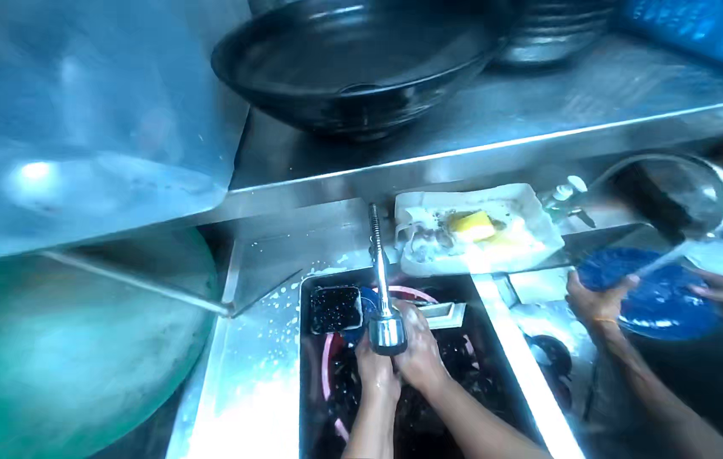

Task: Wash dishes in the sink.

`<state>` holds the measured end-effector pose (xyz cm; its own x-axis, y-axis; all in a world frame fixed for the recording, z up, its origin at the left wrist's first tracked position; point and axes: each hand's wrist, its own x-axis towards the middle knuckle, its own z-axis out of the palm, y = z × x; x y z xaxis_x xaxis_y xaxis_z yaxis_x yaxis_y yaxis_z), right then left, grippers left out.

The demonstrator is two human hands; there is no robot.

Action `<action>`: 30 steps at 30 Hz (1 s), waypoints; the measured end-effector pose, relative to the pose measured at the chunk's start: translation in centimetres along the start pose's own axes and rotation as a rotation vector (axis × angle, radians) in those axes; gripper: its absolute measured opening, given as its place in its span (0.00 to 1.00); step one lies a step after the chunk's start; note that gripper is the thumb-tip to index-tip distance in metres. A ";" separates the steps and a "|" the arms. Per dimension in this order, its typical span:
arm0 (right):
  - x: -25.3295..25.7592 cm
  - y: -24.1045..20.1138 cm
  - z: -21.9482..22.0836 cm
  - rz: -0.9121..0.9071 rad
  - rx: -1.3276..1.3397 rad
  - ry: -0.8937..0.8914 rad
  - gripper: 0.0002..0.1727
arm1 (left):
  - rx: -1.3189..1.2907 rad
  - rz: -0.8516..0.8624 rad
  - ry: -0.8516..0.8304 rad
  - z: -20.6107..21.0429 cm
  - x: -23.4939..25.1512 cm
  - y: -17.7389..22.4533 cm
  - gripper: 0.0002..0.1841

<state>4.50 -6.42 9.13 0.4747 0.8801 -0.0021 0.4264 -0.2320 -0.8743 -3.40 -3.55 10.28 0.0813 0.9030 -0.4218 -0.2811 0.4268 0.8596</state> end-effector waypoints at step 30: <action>-4.1 -1.2 -4.5 -0.142 -0.132 -0.542 0.30 | 0.196 -0.293 -0.151 -0.3 0.7 3.8 0.28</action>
<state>5.51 -11.60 12.42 -0.0422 0.9849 -0.1681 0.5662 -0.1151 -0.8162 -4.73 -1.31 13.19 0.2751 0.7321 -0.6231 -0.0382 0.6560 0.7538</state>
